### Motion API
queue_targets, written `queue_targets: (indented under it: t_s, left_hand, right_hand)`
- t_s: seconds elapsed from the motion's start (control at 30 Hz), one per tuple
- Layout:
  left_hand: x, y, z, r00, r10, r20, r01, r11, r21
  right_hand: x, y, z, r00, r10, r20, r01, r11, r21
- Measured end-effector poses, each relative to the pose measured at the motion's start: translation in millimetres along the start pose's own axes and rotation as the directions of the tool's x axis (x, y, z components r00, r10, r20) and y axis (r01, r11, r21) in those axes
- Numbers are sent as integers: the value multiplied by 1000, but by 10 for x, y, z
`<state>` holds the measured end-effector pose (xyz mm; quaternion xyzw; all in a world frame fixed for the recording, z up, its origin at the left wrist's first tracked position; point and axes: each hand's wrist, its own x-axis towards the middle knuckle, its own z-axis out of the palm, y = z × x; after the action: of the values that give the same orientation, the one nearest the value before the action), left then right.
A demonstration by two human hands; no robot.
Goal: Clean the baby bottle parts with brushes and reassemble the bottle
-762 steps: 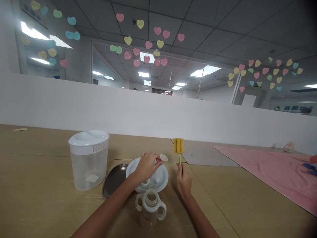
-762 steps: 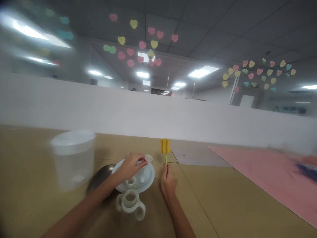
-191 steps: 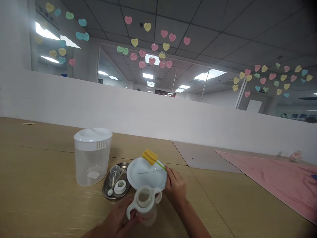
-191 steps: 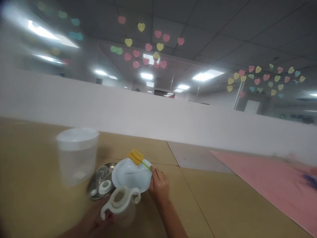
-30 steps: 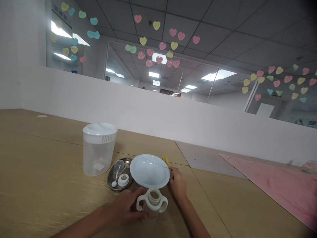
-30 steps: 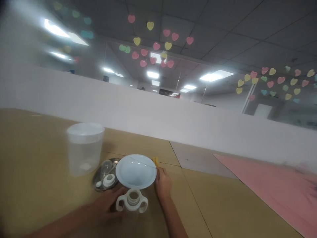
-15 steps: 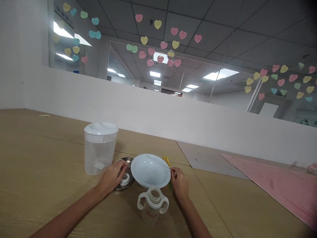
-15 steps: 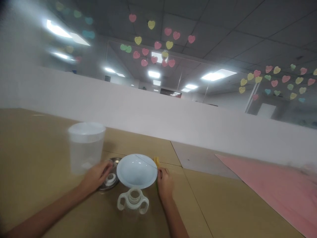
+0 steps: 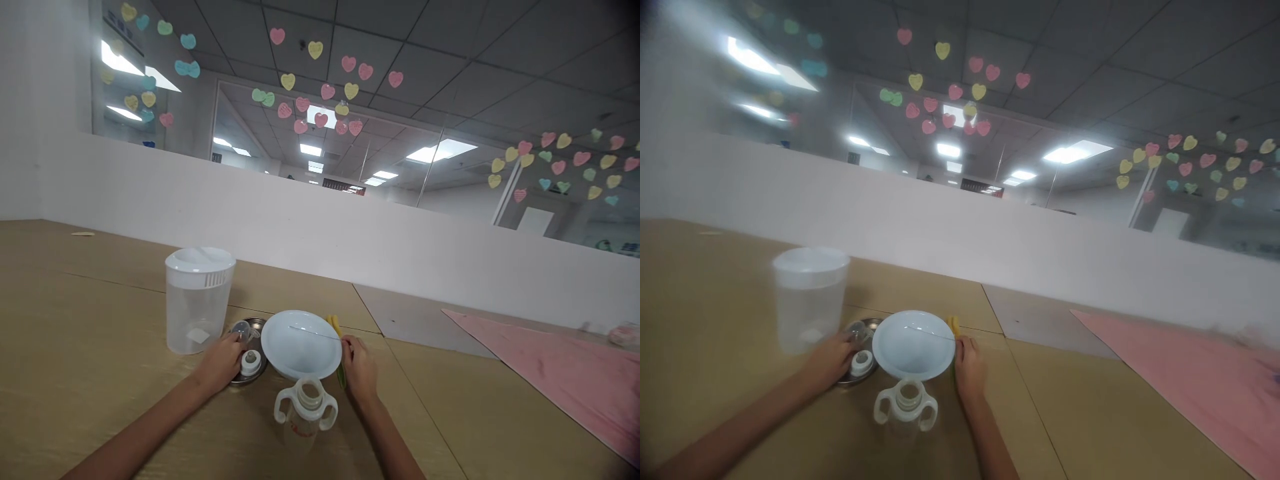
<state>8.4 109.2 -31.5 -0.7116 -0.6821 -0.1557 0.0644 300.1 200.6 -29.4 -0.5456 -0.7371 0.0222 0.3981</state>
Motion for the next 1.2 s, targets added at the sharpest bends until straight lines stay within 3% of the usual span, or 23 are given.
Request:
queue_targets:
  t_s: [0.13,0.27,0.67,0.83,0.97,1.1,1.2]
  left_hand:
    - [-16,8,-2,999,11,-42,-8,998,61]
    - [-20,31,-44,1000,9,-7,-8,997,71]
    - [-40,139,-329,995,-93,-25,95,989,110]
    - [-53,25,-313,984,-92,-155,94,996,6]
    - [-57,-34,-271,946,-81,-312,28,985,-171]
    - [-26,34,-238,888,-84,-452,-105,919,-379]
    - [-17,140,-216,890,-45,-454,-197,859,-473]
  right_hand:
    - [-2,9,11,1000,6,-5,-6,1000,-17]
    - [1,12,17,1000,-7,-15,7,1000,-9]
    - [3,-3,23,1000,7,-13,-7,999,-32]
    - [4,-7,15,1000,0,-15,0,1000,-13]
    - [3,5,17,1000,-18,-19,18,1000,-7]
    - [7,11,23,1000,-7,-13,7,1000,-8]
    - [9,8,23,1000,-2,-6,2,1000,-7]
